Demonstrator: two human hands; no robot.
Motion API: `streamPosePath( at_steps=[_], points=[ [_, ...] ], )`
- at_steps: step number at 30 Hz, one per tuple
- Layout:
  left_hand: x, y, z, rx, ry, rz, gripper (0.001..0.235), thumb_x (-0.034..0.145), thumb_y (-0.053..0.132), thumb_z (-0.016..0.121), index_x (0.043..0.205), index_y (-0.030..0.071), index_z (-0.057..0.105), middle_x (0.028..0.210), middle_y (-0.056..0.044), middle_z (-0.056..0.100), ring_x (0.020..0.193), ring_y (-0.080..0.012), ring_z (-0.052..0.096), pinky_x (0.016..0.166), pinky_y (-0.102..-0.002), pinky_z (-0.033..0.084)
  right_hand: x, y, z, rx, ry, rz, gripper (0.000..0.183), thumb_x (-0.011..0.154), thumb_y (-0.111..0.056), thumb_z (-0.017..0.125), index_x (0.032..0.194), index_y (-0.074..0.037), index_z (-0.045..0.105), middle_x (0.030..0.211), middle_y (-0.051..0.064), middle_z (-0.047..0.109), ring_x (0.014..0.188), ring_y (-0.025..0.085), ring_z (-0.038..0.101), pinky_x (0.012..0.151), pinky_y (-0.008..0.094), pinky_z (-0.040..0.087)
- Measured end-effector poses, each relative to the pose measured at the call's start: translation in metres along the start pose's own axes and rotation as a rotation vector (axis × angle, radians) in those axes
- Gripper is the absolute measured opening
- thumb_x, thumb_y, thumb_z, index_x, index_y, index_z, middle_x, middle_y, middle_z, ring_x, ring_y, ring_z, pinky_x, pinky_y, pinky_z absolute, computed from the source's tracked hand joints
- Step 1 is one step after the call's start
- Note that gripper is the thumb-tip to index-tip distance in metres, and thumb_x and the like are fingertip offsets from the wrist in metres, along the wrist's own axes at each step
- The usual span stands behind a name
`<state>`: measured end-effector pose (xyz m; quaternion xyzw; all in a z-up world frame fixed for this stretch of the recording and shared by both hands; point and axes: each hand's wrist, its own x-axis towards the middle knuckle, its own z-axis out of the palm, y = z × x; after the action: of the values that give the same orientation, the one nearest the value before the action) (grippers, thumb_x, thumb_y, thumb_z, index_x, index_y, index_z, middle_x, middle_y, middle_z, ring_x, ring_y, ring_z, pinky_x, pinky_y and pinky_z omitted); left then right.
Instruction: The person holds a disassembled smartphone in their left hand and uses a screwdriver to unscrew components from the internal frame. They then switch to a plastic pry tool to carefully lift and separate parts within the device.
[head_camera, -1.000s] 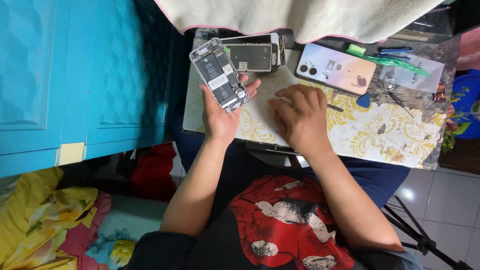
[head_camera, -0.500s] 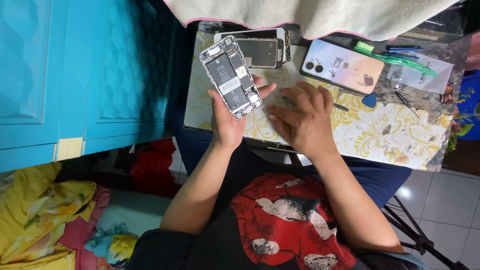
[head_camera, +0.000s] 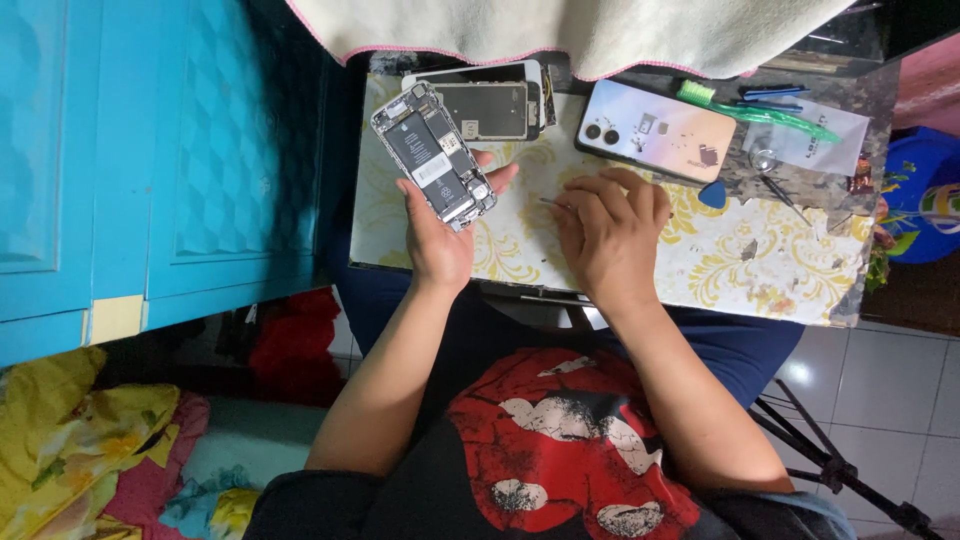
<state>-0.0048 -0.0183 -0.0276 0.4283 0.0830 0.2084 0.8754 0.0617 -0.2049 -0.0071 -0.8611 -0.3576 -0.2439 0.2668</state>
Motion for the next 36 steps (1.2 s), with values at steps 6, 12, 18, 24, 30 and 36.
streamPosePath(
  at_steps=[6, 12, 18, 24, 30, 36],
  points=[
    [-0.002, 0.002, 0.002, 0.010, -0.011, -0.013, 0.071, 0.104, 0.066, 0.013, 0.140, 0.014, 0.043, 0.130, -0.016, 0.061, 0.119, -0.0436, 0.066, 0.105, -0.048, 0.055, -0.003, 0.003, -0.003, 0.030, 0.009, -0.044, 0.007, 0.092, -0.016, 0.083, 0.092, -0.020, 0.078, 0.096, -0.005, 0.074, 0.103, 0.022, 0.062, 0.098, 0.043, 0.042],
    [-0.002, 0.004, 0.004, 0.000, 0.000, -0.031, 0.070, 0.104, 0.067, 0.014, 0.138, 0.014, 0.044, 0.128, -0.015, 0.062, 0.117, -0.0430, 0.067, 0.101, -0.047, 0.057, -0.006, 0.006, 0.003, 0.077, 0.033, -0.025, 0.006, 0.095, -0.016, 0.082, 0.100, -0.019, 0.078, 0.095, -0.005, 0.077, 0.104, 0.021, 0.066, 0.100, 0.043, 0.043],
    [-0.002, 0.010, 0.006, 0.011, -0.005, -0.021, 0.069, 0.104, 0.067, 0.015, 0.137, 0.014, 0.045, 0.128, -0.015, 0.062, 0.117, -0.0439, 0.067, 0.100, -0.046, 0.057, 0.001, -0.002, -0.016, -0.130, 0.059, 0.024, 0.021, 0.096, -0.027, 0.081, 0.111, -0.013, 0.076, 0.110, 0.003, 0.073, 0.108, 0.029, 0.063, 0.094, 0.046, 0.044],
    [-0.007, 0.010, 0.010, 0.011, 0.010, -0.052, 0.068, 0.106, 0.065, 0.015, 0.140, 0.015, 0.046, 0.130, -0.015, 0.063, 0.115, -0.0415, 0.068, 0.095, -0.043, 0.058, -0.021, -0.002, -0.040, -0.278, -0.085, 0.112, 0.015, 0.100, -0.031, 0.076, 0.094, -0.017, 0.078, 0.109, 0.000, 0.066, 0.107, 0.025, 0.059, 0.088, 0.040, 0.042],
    [-0.005, 0.004, 0.020, -0.006, -0.015, -0.056, 0.068, 0.106, 0.065, 0.014, 0.144, 0.016, 0.043, 0.131, -0.015, 0.064, 0.108, -0.0343, 0.072, 0.087, -0.040, 0.060, -0.015, 0.002, -0.044, -0.043, -0.072, 0.175, 0.006, 0.102, -0.012, 0.076, 0.104, -0.008, 0.072, 0.082, 0.003, 0.070, 0.077, 0.024, 0.071, 0.070, 0.038, 0.054],
    [0.000, -0.014, 0.006, -0.022, -0.031, -0.015, 0.068, 0.106, 0.064, 0.015, 0.147, 0.016, 0.040, 0.127, -0.020, 0.067, 0.102, -0.0330, 0.074, 0.083, -0.038, 0.062, 0.009, -0.027, -0.054, 0.606, -0.098, 0.364, 0.012, 0.092, 0.004, 0.080, 0.102, -0.002, 0.075, 0.091, 0.014, 0.075, 0.081, 0.033, 0.074, 0.072, 0.036, 0.057]
  ],
)
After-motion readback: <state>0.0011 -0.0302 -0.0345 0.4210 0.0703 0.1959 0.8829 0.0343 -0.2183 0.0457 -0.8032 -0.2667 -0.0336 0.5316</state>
